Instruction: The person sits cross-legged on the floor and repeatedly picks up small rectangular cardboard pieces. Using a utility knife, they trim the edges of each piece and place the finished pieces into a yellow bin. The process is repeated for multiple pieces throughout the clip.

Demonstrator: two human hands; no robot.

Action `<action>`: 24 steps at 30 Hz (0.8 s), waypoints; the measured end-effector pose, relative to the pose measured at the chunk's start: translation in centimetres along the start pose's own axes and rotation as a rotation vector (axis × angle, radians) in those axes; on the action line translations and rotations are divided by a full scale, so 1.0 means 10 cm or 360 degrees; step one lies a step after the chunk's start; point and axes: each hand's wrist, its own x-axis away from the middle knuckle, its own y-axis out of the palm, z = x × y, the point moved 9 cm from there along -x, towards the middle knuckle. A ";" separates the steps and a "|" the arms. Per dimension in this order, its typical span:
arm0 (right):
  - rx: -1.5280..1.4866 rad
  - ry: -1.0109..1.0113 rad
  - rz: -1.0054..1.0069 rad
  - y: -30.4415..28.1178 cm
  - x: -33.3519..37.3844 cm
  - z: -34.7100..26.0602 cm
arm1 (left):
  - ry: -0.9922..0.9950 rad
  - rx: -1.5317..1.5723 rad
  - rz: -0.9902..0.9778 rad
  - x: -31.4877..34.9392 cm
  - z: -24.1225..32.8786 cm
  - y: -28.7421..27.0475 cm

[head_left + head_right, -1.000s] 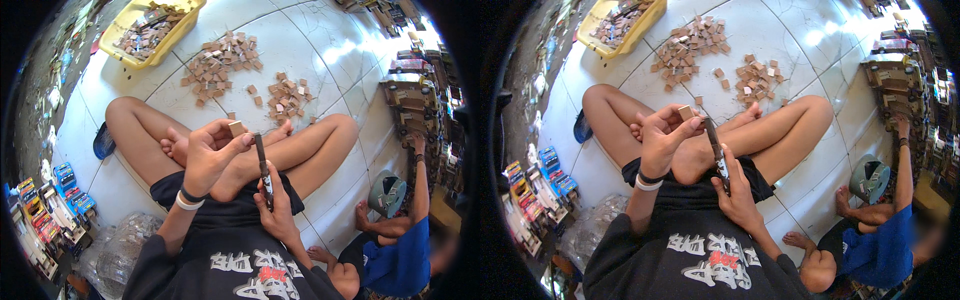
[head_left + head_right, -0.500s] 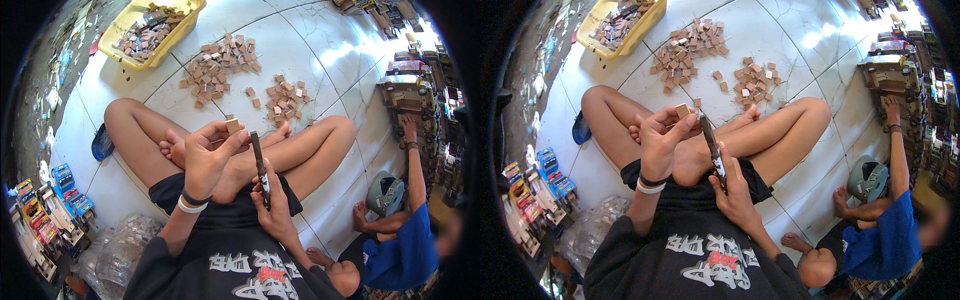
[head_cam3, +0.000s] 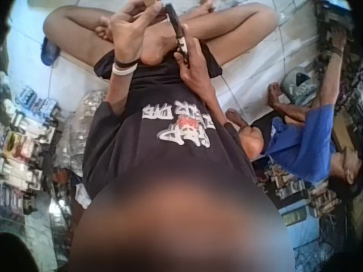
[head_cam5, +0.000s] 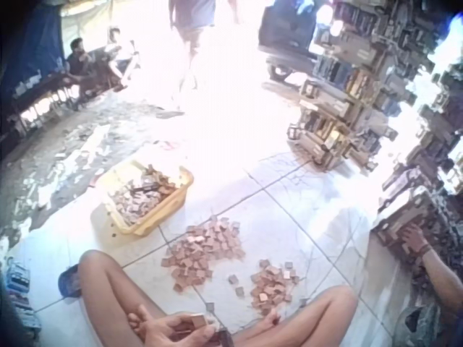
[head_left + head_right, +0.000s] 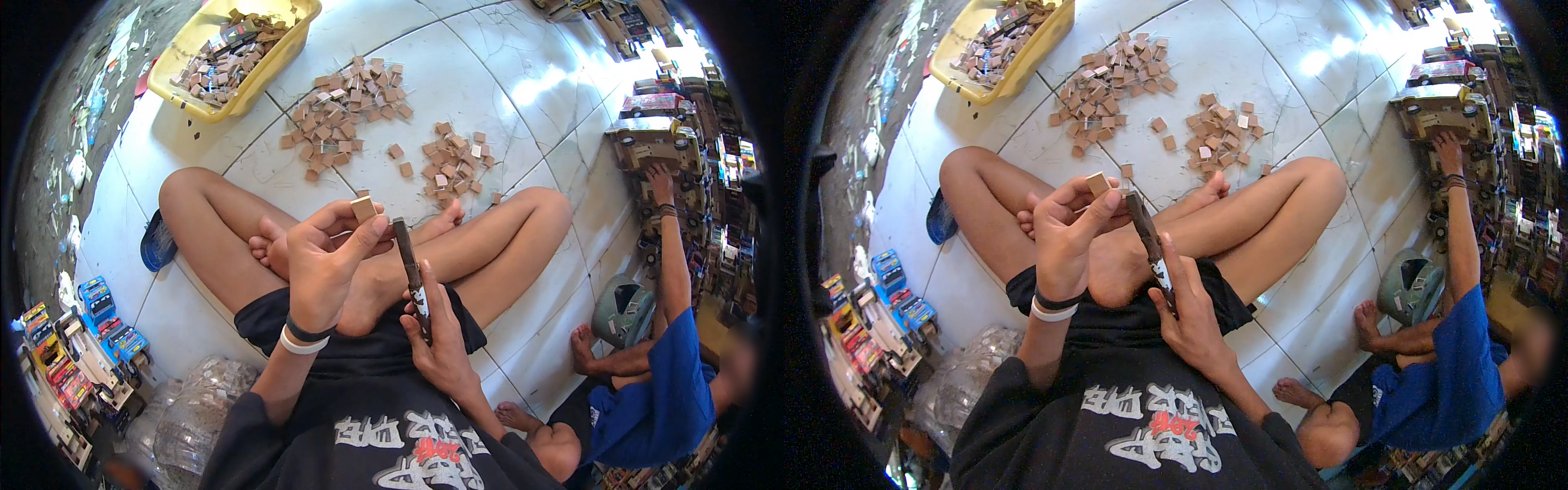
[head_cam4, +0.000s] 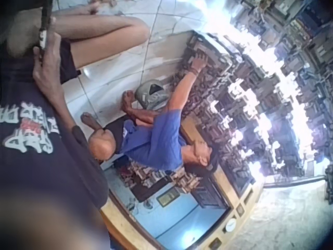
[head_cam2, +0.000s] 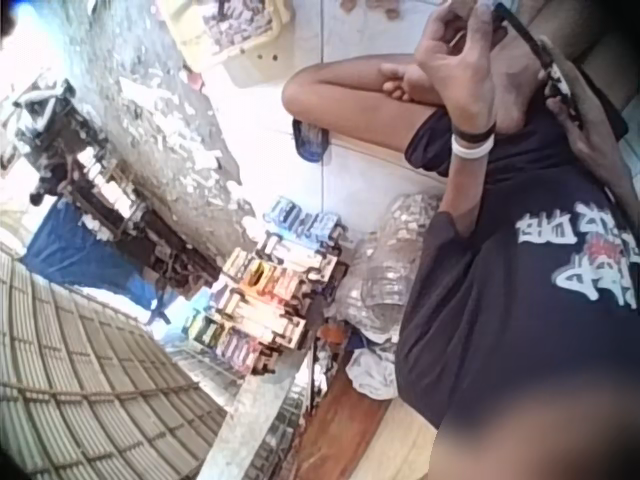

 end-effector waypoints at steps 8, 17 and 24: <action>0.0024 0.0030 0.0007 -0.02 0.00 -0.01 | 0.0049 -0.0037 -0.0031 0.01 0.01 0.04; -0.1123 0.0315 -0.0354 0.20 0.16 0.06 | -0.0355 0.0356 -0.0455 -0.01 -0.21 0.21; -0.2197 0.0383 -0.0660 0.38 0.25 -0.11 | -0.0600 0.0647 -0.0454 0.12 -0.31 0.25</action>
